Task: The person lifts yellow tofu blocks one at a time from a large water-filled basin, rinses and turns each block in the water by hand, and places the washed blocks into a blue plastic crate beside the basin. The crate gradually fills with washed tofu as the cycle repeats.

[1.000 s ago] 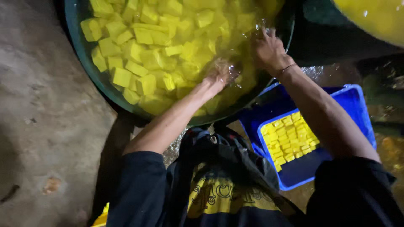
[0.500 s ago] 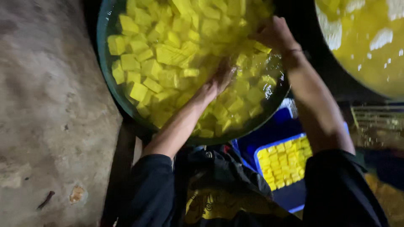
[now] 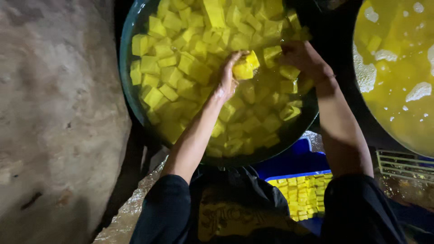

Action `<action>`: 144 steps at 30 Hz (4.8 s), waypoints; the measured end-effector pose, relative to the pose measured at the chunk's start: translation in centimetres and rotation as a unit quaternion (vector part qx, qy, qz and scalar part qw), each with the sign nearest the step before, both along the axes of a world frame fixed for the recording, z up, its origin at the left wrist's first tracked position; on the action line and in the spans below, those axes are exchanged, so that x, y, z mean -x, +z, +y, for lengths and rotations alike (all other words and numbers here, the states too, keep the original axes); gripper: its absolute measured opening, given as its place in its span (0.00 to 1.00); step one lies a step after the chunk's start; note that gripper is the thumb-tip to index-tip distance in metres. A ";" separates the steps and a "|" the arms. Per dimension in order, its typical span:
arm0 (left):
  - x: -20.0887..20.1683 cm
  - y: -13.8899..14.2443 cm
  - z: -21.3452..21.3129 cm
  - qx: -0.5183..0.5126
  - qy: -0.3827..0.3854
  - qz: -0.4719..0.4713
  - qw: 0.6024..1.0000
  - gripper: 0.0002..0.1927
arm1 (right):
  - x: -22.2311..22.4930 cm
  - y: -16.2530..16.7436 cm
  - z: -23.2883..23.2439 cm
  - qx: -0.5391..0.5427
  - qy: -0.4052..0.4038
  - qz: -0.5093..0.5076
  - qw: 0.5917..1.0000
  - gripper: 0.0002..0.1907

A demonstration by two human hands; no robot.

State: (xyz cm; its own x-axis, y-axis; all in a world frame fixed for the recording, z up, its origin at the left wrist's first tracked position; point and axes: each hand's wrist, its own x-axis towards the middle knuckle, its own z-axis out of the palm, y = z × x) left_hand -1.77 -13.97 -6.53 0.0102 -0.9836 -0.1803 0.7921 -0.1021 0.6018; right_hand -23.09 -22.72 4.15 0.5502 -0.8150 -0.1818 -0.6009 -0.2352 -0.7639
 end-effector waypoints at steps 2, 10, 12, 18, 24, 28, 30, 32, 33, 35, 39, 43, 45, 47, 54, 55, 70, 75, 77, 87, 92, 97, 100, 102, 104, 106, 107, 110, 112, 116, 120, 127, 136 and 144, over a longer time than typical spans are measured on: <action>0.7 0.0 -0.6 -0.036 0.050 0.045 0.997 0.17 | 0.2 2.2 1.0 -0.066 -0.011 -0.034 0.997 0.25; 4.6 0.1 -1.9 -0.042 0.118 0.207 0.970 0.16 | -3.0 2.3 3.0 0.014 0.055 -0.014 0.998 0.20; 5.3 0.4 -2.0 -0.028 0.126 0.244 0.961 0.15 | -3.7 1.3 2.9 0.018 0.038 -0.061 0.997 0.19; 6.8 1.9 -1.2 0.011 0.125 0.400 0.908 0.20 | -3.0 0.4 2.8 0.327 0.162 -0.044 0.930 0.15; 4.0 1.6 -3.0 0.017 0.166 0.400 0.901 0.20 | 1.8 -2.9 3.7 0.204 0.011 0.300 0.932 0.14; 0.4 1.5 -4.0 0.007 0.183 0.268 0.946 0.21 | 4.5 -3.8 3.7 0.137 0.046 0.292 0.945 0.14; -1.3 1.3 -3.4 0.012 0.217 0.244 0.945 0.20 | 4.4 -3.1 3.4 0.146 0.044 0.216 0.964 0.13; -2.5 1.5 -2.4 0.025 0.225 0.249 0.942 0.22 | 3.1 -2.2 3.0 0.173 0.037 0.154 0.972 0.13; -2.9 1.6 -1.8 0.035 0.215 0.264 0.940 0.24 | 2.0 -1.8 2.8 0.186 0.034 0.139 0.972 0.13; -3.2 1.8 -1.0 0.041 0.203 0.291 0.934 0.25 | -0.7 -1.6 2.4 0.211 0.044 0.158 0.964 0.13; -3.0 1.9 -0.7 0.029 0.204 0.321 0.924 0.21 | -6.3 -3.0 2.2 0.361 0.119 0.277 0.882 0.12; -3.6 1.3 -0.5 0.022 0.208 0.322 0.923 0.20 | -8.9 -3.7 2.9 0.373 0.105 0.247 0.888 0.15; -4.1 1.0 -0.1 0.018 0.209 0.307 0.928 0.21 | -8.5 -3.6 3.1 0.258 0.091 0.135 0.952 0.15; -4.4 0.7 0.3 0.037 0.207 0.289 0.934 0.21 | -7.6 -1.8 3.6 0.129 0.073 0.026 0.989 0.15; -2.0 0.8 -0.1 -0.032 0.191 0.233 0.953 0.18 | -5.0 6.5 6.6 -0.039 -0.027 -0.009 0.999 0.19; -1.3 0.8 -0.2 -0.049 0.181 0.224 0.956 0.17 | -5.0 7.0 7.2 -0.050 -0.045 -0.012 0.998 0.18; 13.1 1.5 5.4 0.074 -0.056 0.118 0.989 0.25 | 3.4 8.1 16.7 0.431 -0.020 0.024 0.902 0.41; 21.4 3.7 14.7 0.076 -0.237 -0.048 0.967 0.30 | 12.1 7.2 27.3 -0.199 -0.216 -0.283 0.913 0.36; 24.4 3.5 20.2 0.073 -0.292 -0.138 0.944 0.33 | 14.8 6.0 34.1 -0.128 -0.274 -0.315 0.900 0.37; 26.4 -7.3 28.9 -0.021 -0.420 -0.159 0.893 0.40 | 15.5 -16.2 53.1 -0.262 -0.680 -0.260 0.634 0.47; 24.6 -7.6 28.0 0.012 -0.405 -0.164 0.900 0.39 | 11.8 -24.8 50.5 -0.382 -0.519 0.372 0.668 0.57; 16.8 1.3 25.9 0.173 -0.430 -0.366 0.807 0.35 | 10.2 -27.5 49.4 -0.331 -0.466 0.323 0.754 0.46; 9.6 5.6 21.9 0.286 -0.357 -0.512 0.727 0.23 | 11.3 -25.8 47.9 -0.321 -0.388 0.290 0.813 0.40; 3.6 6.8 19.8 0.242 -0.343 -0.594 0.687 0.15 | 12.6 -22.7 45.6 -0.228 -0.382 0.295 0.845 0.36; -0.8 6.0 17.6 0.313 -0.213 -0.697 0.609 0.23 | 13.0 -17.9 41.8 -0.005 -0.419 0.232 0.878 0.33; -4.0 3.9 16.2 0.126 -0.333 -0.761 0.542 0.18 | 11.7 -12.1 36.6 0.038 -0.473 0.078 0.877 0.23; -5.0 2.2 15.3 0.159 -0.295 -0.781 0.527 0.18 | 10.3 -9.1 33.6 0.192 -0.394 -0.005 0.899 0.19; -5.8 -2.7 13.8 0.137 -0.277 -0.785 0.537 0.15 | 4.1 -2.7 24.2 0.339 -0.111 -0.037 0.934 0.11; -5.6 -5.3 12.7 0.106 -0.285 -0.775 0.554 0.15 | -0.4 -1.5 18.7 0.314 -0.014 0.065 0.947 0.18; -4.7 -6.8 10.9 0.088 -0.241 -0.761 0.596 0.16 | -6.2 -5.9 11.7 0.193 0.060 0.349 0.915 0.19; -3.9 -5.4 9.3 0.085 -0.214 -0.731 0.642 0.17 | -6.4 -10.7 9.5 0.136 0.094 0.402 0.901 0.17; -5.8 -1.8 2.8 0.087 -0.098 -0.754 0.643 0.20 | -3.6 -5.1 4.9 0.065 0.076 0.183 0.978 0.19; -6.3 -1.0 -3.9 -0.018 -0.221 -0.826 0.518 0.24 | -14.1 -3.6 -5.0 0.273 0.002 0.265 0.925 0.24; -12.5 -0.5 -3.8 -0.006 -0.139 -0.584 0.800 0.28 | -12.5 -4.4 -4.3 0.179 0.021 -0.008 0.984 0.30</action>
State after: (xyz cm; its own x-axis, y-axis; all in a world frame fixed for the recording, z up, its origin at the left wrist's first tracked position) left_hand 10.74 -17.78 -6.99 -0.0413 -0.9752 -0.2173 -0.3633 -0.1880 0.9125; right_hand -10.57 -27.05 -0.24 0.5850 -0.8018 0.1217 -0.5731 -0.5149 -0.6375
